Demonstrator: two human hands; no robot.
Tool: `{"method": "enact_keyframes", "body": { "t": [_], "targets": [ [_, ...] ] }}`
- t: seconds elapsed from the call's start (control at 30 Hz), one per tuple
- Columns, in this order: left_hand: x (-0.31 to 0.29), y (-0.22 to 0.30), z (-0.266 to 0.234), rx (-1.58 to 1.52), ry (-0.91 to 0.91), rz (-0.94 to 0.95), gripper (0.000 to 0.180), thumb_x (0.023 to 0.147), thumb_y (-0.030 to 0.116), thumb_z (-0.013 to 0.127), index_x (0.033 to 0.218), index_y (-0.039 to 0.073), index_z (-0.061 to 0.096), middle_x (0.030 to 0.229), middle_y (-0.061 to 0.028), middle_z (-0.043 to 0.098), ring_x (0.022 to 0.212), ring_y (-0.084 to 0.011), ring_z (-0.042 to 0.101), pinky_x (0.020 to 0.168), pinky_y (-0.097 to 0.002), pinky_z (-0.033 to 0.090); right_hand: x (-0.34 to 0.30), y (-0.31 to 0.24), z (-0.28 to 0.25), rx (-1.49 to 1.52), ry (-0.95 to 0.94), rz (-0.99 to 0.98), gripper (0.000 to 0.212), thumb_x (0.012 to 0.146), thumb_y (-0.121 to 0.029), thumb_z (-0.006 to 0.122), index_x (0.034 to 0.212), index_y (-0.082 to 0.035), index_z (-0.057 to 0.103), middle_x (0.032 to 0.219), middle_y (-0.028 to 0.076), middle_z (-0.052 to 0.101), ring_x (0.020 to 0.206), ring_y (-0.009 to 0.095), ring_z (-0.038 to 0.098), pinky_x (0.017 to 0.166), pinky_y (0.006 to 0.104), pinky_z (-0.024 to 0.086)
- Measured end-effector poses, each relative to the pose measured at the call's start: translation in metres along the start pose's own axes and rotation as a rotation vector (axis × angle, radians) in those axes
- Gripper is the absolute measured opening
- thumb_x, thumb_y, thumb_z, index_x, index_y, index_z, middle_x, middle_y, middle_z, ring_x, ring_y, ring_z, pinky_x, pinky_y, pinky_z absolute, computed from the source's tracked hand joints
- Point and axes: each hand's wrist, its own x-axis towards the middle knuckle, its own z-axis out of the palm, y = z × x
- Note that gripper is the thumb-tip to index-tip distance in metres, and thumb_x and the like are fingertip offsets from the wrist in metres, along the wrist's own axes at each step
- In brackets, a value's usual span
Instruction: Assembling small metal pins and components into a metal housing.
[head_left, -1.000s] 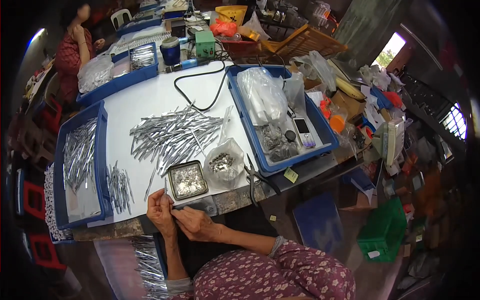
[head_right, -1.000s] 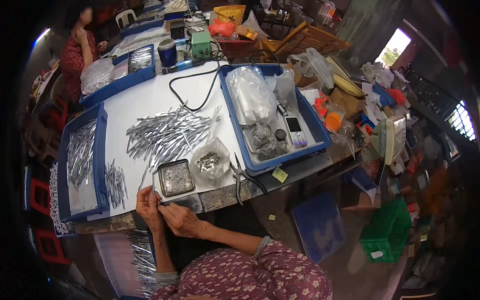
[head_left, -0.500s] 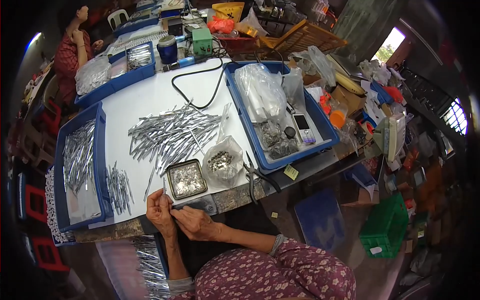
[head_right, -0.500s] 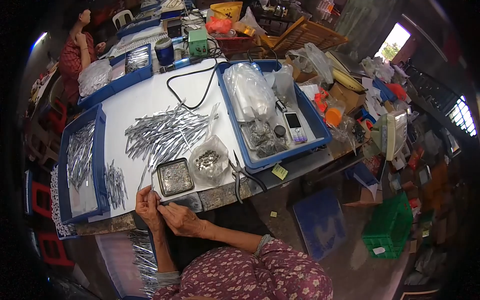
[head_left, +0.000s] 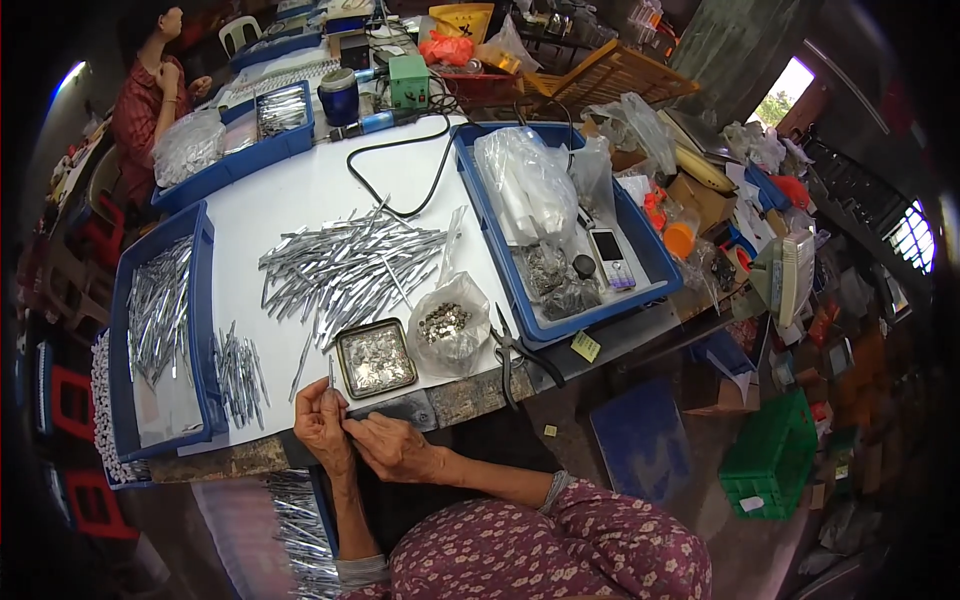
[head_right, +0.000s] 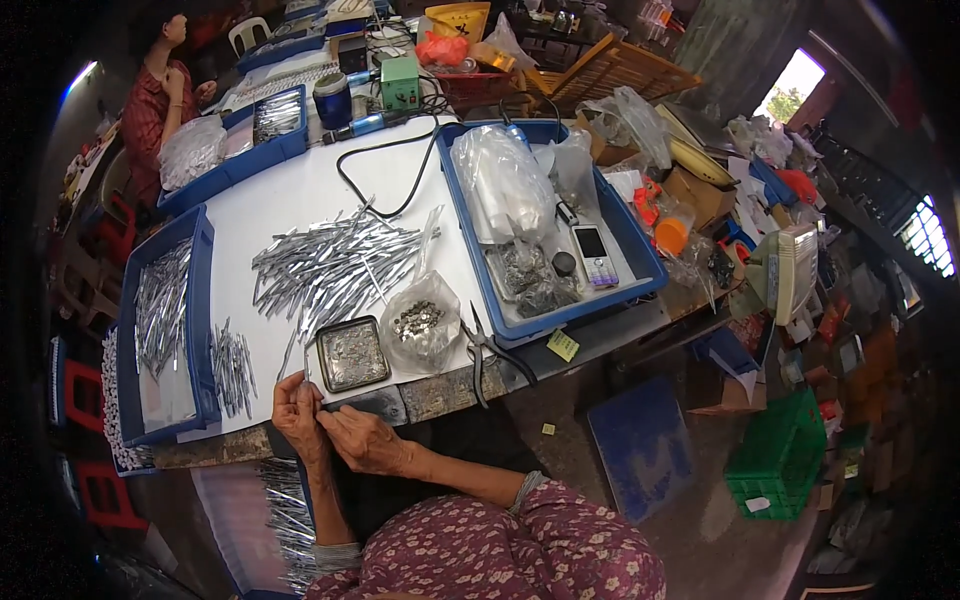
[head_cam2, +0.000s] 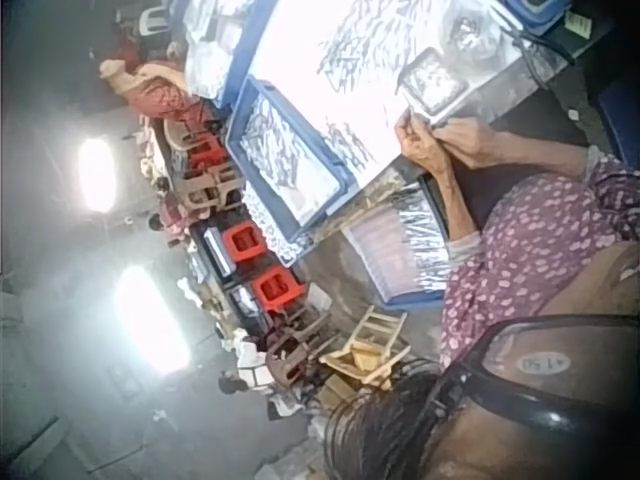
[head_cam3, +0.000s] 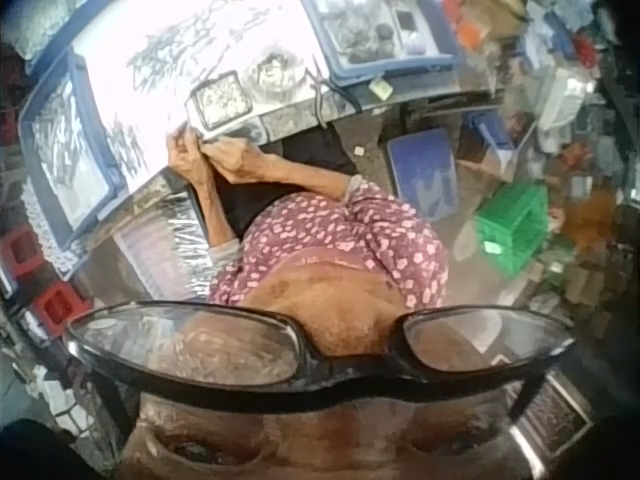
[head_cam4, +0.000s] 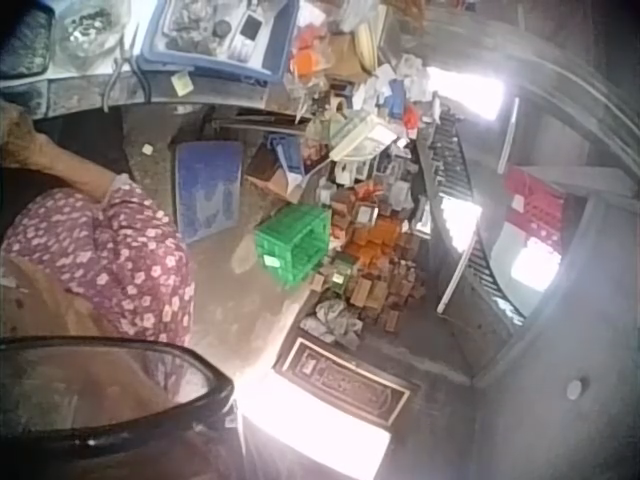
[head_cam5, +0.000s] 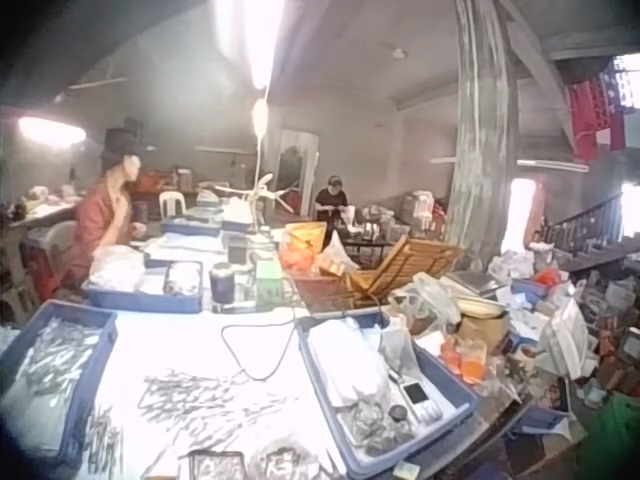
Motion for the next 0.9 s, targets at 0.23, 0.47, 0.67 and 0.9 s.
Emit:
{"method": "enact_keyframes", "body": {
  "t": [0.23, 0.47, 0.67, 0.9],
  "targets": [
    [-0.0003, 0.0008, 0.0009, 0.015, 0.014, -0.008, 0.013, 0.086, 0.003, 0.051, 0.098, -0.004, 0.051, 0.068, -0.0039, 0.051, 0.053, -0.0035, 0.037, 0.048, -0.0158, 0.028, -0.0003, 0.0003, -0.0005, 0.006, -0.012, 0.007, 0.036, 0.068, 0.005, 0.053, 0.103, 0.012, 0.046, 0.066, 0.011, 0.044, 0.061, 0.025, 0.046, 0.055, 0.0308, 0.039],
    [-0.0005, 0.0015, 0.0008, 0.027, 0.011, -0.002, 0.013, 0.087, 0.003, 0.05, 0.098, -0.003, 0.052, 0.068, -0.0037, 0.051, 0.053, -0.0038, 0.037, 0.048, -0.0159, 0.028, -0.0013, 0.0011, 0.0005, 0.004, -0.016, -0.001, 0.037, 0.068, 0.005, 0.053, 0.103, 0.012, 0.046, 0.066, 0.012, 0.044, 0.061, 0.025, 0.046, 0.055, 0.0308, 0.039],
    [-0.0005, 0.0016, 0.0033, 0.019, 0.031, 0.007, 0.016, 0.086, 0.008, 0.053, 0.097, -0.003, 0.051, 0.065, -0.003, 0.048, 0.051, -0.0036, 0.035, 0.046, -0.0167, 0.025, -0.0007, 0.0011, 0.0003, 0.013, 0.0, -0.001, 0.037, 0.068, 0.006, 0.053, 0.104, 0.013, 0.046, 0.066, 0.012, 0.044, 0.06, 0.025, 0.046, 0.053, 0.031, 0.039],
    [-0.0009, 0.0039, 0.0028, 0.021, 0.027, -0.025, 0.014, 0.086, 0.007, 0.052, 0.096, -0.002, 0.051, 0.066, -0.002, 0.049, 0.052, -0.0032, 0.035, 0.047, -0.0161, 0.027, 0.0009, 0.0, -0.0006, -0.007, 0.024, 0.009, 0.033, 0.069, 0.006, 0.057, 0.1, 0.009, 0.049, 0.07, 0.012, 0.05, 0.058, 0.024, 0.048, 0.05, 0.0314, 0.04]
  ]
}}
